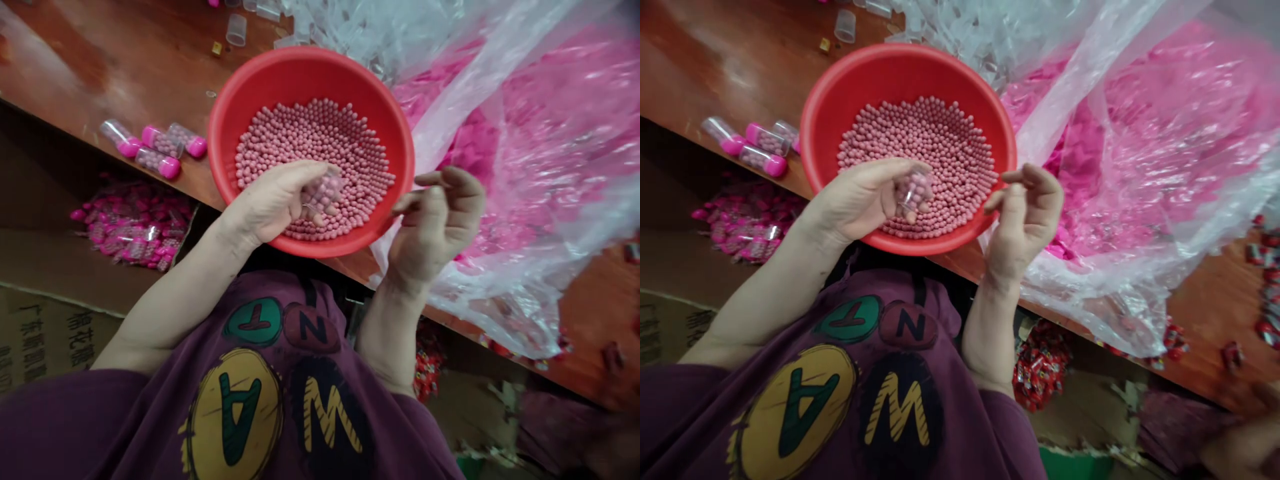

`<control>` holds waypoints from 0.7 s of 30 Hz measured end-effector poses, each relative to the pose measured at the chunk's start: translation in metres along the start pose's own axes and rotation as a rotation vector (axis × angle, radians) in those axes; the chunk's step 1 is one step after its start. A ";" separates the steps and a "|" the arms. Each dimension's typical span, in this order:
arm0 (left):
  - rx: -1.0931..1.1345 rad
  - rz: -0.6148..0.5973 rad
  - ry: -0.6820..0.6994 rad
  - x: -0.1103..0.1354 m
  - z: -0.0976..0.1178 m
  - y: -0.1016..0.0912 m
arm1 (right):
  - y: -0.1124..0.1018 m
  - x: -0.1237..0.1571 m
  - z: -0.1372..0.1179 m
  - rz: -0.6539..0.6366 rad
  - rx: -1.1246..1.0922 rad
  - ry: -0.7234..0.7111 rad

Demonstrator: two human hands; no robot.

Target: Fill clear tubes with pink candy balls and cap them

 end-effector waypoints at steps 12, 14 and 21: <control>0.238 -0.043 -0.078 0.017 0.010 0.005 | -0.113 -0.025 0.119 -0.236 0.869 0.326; 0.260 -0.014 -0.081 0.016 0.009 0.005 | -0.096 -0.019 0.128 -0.400 1.031 0.274; 0.425 0.108 -0.161 0.001 0.003 0.004 | -0.091 -0.034 0.126 -0.393 1.065 0.197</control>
Point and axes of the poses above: each hand's wrist, its own x-axis away from the middle knuckle, its own y-axis out of the palm, z = x × y, the point moved 7 cm from there along -x, towards the middle knuckle, and after that the axes turned 11 degrees about z, right-handed, at the moved point
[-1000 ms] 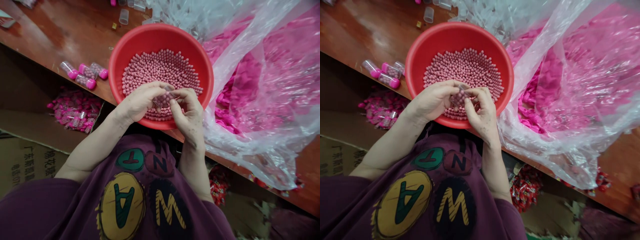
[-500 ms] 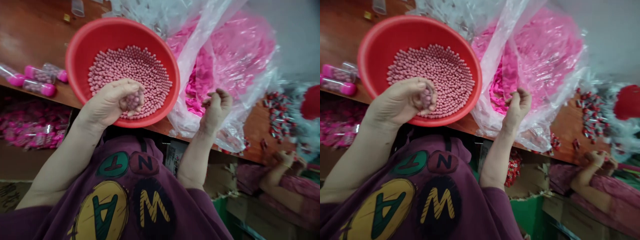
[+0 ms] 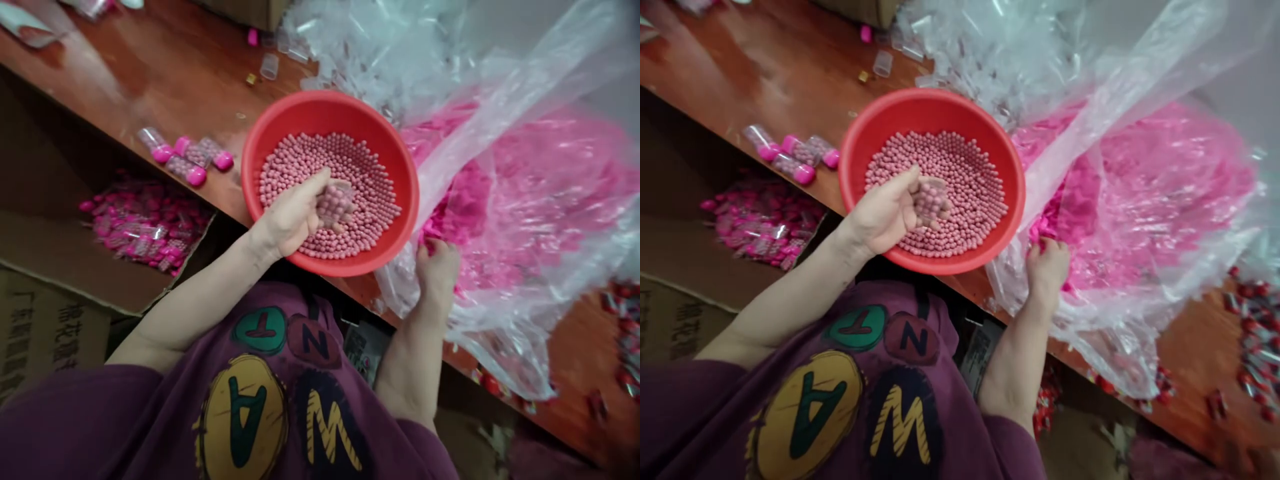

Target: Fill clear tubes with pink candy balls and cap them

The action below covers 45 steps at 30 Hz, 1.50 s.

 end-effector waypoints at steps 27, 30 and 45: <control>-0.231 -0.114 0.074 0.010 -0.005 0.006 | -0.047 0.060 -0.218 -0.090 -1.172 -0.249; -0.215 -0.103 0.042 0.010 -0.006 0.006 | -0.051 0.062 -0.222 -0.042 -1.138 -0.323; -0.255 0.140 0.346 0.012 0.005 -0.006 | -0.052 0.074 -0.234 -0.181 -1.024 -0.458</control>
Point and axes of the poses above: each hand's wrist, its own x-axis away from the middle knuckle, its own y-axis out of the palm, z = x × y, the point moved 7 cm from there along -x, towards the middle knuckle, and after that the axes turned 11 degrees about z, right-handed, at the moved point
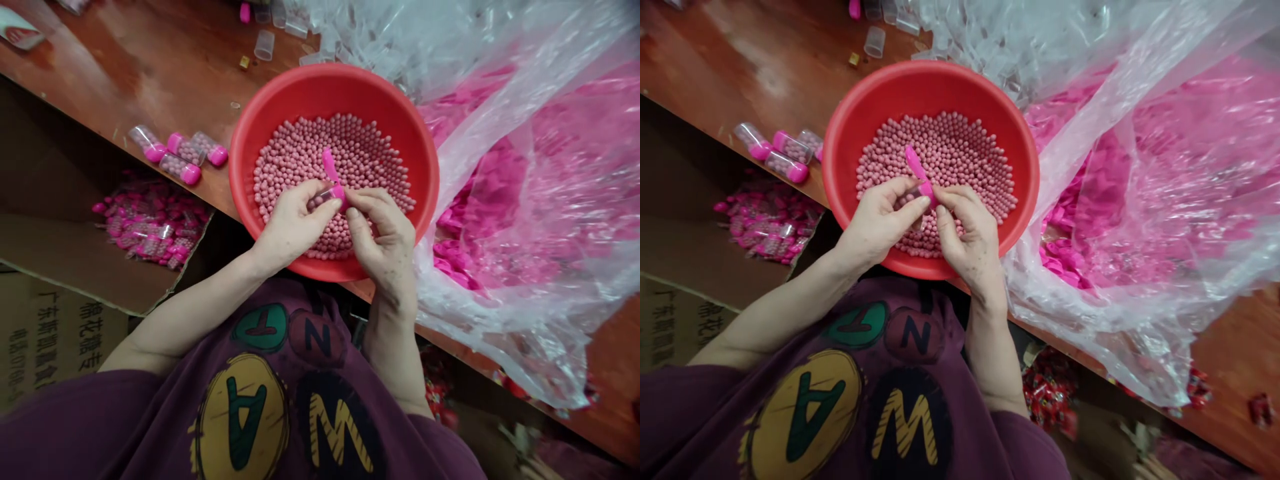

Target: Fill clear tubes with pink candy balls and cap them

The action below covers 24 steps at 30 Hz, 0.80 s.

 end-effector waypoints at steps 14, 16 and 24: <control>0.053 -0.348 -0.283 0.008 -0.003 0.013 | -0.014 0.008 0.030 0.164 -0.272 0.255; 0.091 -0.317 -0.317 0.006 -0.005 0.013 | -0.010 0.009 0.021 0.106 -0.228 0.201; 0.169 -0.261 -0.368 -0.001 -0.010 0.010 | -0.002 0.006 -0.013 0.087 0.002 -0.212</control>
Point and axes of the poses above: each hand's wrist, its own x-axis away from the middle knuckle, its own y-axis out of the palm, z = x × y, the point moved 7 cm from there along -x, towards the middle knuckle, and after that the axes turned 11 degrees about z, right-handed, at the moved point
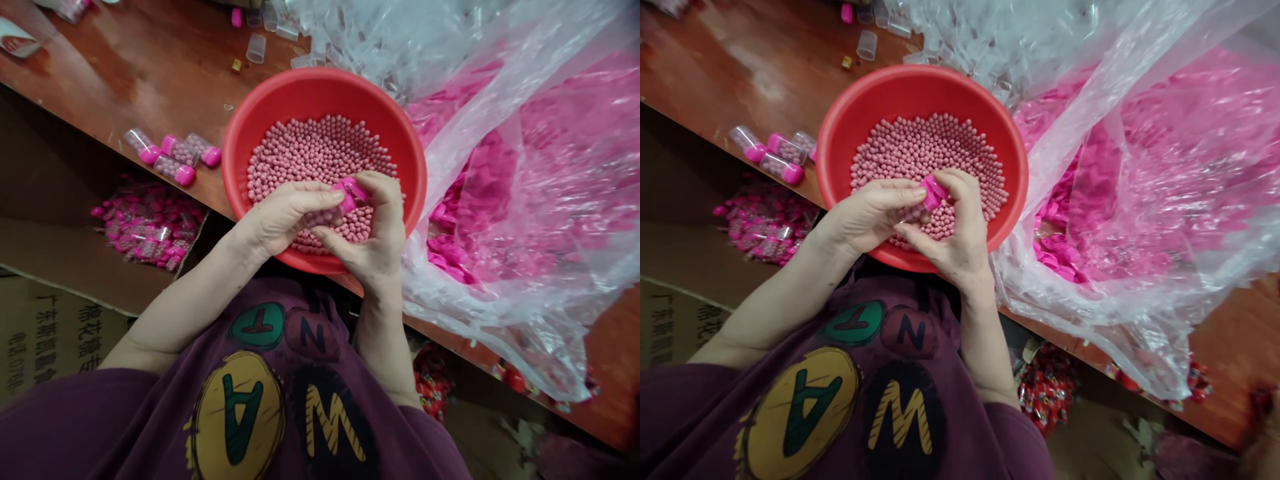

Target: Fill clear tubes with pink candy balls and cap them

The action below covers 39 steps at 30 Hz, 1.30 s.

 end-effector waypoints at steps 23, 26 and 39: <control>-0.121 0.143 0.382 0.010 0.008 -0.001 | 0.011 0.011 0.011 -0.059 0.182 0.070; -0.175 0.148 0.395 0.007 0.006 -0.002 | 0.012 0.012 0.014 -0.065 0.208 0.021; -0.135 -0.086 0.246 0.002 -0.004 0.003 | 0.010 0.013 0.017 -0.190 0.394 0.074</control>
Point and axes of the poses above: each hand's wrist, its own x-axis away from the middle knuckle, its own y-axis out of the palm, z = x × y, the point moved 7 cm from there along -x, towards the middle knuckle, and after that the axes turned 11 degrees about z, right-handed, at the moved point
